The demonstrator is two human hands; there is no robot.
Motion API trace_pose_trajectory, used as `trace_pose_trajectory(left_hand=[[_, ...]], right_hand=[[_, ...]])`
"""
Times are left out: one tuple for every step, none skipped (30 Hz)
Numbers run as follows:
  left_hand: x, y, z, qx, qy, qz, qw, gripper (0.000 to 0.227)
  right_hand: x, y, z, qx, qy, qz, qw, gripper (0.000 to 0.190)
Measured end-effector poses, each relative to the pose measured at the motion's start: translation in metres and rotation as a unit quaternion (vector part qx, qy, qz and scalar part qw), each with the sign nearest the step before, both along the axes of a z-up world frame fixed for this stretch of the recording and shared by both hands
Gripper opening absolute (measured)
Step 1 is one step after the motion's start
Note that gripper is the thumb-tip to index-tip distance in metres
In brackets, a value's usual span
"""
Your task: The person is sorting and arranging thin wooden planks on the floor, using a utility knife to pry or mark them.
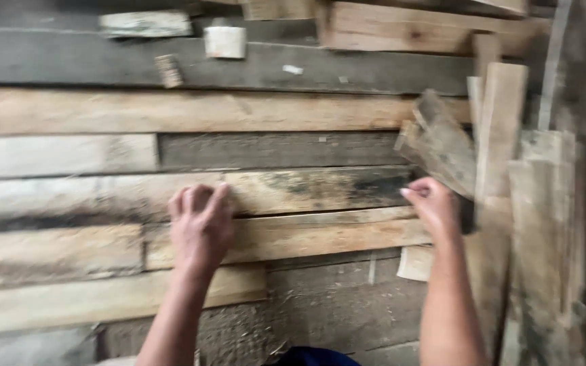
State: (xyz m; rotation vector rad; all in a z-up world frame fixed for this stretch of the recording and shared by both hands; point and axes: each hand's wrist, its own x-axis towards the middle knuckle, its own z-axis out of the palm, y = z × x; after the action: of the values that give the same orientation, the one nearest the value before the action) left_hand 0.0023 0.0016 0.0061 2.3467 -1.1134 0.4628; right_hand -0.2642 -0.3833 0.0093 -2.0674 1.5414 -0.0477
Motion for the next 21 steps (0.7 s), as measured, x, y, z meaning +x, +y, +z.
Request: trace_pose_trajectory(left_hand=[[0.0, 0.001, 0.003, 0.007, -0.003, 0.012, 1.0, 0.049], [0.001, 0.001, 0.006, 0.003, -0.001, 0.007, 1.0, 0.048], [0.001, -0.002, 0.008, -0.003, 0.001, -0.001, 1.0, 0.047], [0.001, 0.0, 0.007, 0.002, -0.003, 0.008, 1.0, 0.047], [0.001, -0.001, 0.006, -0.003, 0.001, 0.008, 1.0, 0.047], [0.0, -0.003, 0.005, -0.009, 0.004, 0.008, 1.0, 0.048], [-0.003, -0.003, 0.01, -0.008, 0.003, 0.011, 1.0, 0.048], [-0.007, -0.004, 0.015, 0.024, 0.064, 0.04, 0.997, 0.042], [-0.011, -0.007, 0.02, 0.054, 0.126, 0.067, 0.988, 0.037], [-0.011, -0.007, 0.02, 0.055, 0.126, 0.068, 0.988, 0.037], [-0.01, -0.007, 0.019, 0.069, 0.13, 0.07, 0.987, 0.038], [-0.01, -0.008, 0.018, 0.083, 0.134, 0.072, 0.985, 0.039], [-0.009, -0.008, 0.018, 0.083, 0.134, 0.072, 0.985, 0.039], [-0.008, -0.009, 0.019, 0.092, 0.138, 0.072, 0.983, 0.038], [-0.008, -0.01, 0.019, 0.103, 0.143, 0.072, 0.982, 0.036], [-0.009, -0.01, 0.02, 0.104, 0.144, 0.072, 0.981, 0.036], [-0.008, -0.01, 0.022, 0.101, 0.153, 0.074, 0.98, 0.037], [-0.008, -0.01, 0.023, 0.098, 0.161, 0.076, 0.979, 0.037], [-0.009, -0.01, 0.025, 0.1, 0.162, 0.077, 0.979, 0.037], [-0.01, -0.01, 0.026, 0.091, 0.162, 0.076, 0.98, 0.037], [-0.009, -0.011, 0.028, 0.081, 0.16, 0.073, 0.981, 0.037]], right_hand=[[-0.004, -0.005, -0.009, 0.007, -0.003, 0.012, 1.0, 0.032], [-0.008, -0.01, -0.018, 0.003, 0.012, 0.013, 1.0, 0.032], [-0.015, -0.018, -0.026, -0.004, 0.028, 0.012, 1.0, 0.032], [-0.012, -0.018, -0.028, 0.001, 0.025, 0.021, 0.999, 0.032], [-0.014, -0.018, -0.028, -0.003, 0.031, 0.019, 0.999, 0.031], [-0.016, -0.02, -0.028, -0.008, 0.037, 0.017, 0.999, 0.029], [-0.006, -0.004, -0.008, -0.007, 0.037, 0.021, 0.999, 0.029], [0.004, 0.012, 0.011, -0.018, 0.01, 0.03, 0.999, 0.023], [0.012, 0.027, 0.032, -0.029, -0.016, 0.037, 0.999, 0.018], [0.01, 0.024, 0.026, -0.029, -0.016, 0.038, 0.999, 0.018], [0.008, 0.021, 0.022, -0.043, -0.004, 0.048, 0.998, 0.019], [0.006, 0.018, 0.017, -0.057, 0.008, 0.059, 0.997, 0.019], [0.006, 0.019, 0.015, -0.057, 0.007, 0.059, 0.997, 0.019], [0.005, 0.019, 0.013, -0.087, 0.004, 0.076, 0.993, 0.017], [0.003, 0.021, 0.01, -0.117, 0.001, 0.093, 0.989, 0.016], [0.003, 0.022, 0.009, -0.116, 0.002, 0.093, 0.989, 0.016], [0.003, 0.022, 0.008, -0.127, -0.006, 0.1, 0.987, 0.016], [0.004, 0.023, 0.007, -0.139, -0.015, 0.107, 0.984, 0.017], [0.003, 0.023, 0.004, -0.137, -0.014, 0.107, 0.985, 0.017], [0.002, 0.023, 0.001, -0.168, 0.01, 0.115, 0.979, 0.017], [0.002, 0.022, -0.003, -0.2, 0.032, 0.121, 0.972, 0.018]])
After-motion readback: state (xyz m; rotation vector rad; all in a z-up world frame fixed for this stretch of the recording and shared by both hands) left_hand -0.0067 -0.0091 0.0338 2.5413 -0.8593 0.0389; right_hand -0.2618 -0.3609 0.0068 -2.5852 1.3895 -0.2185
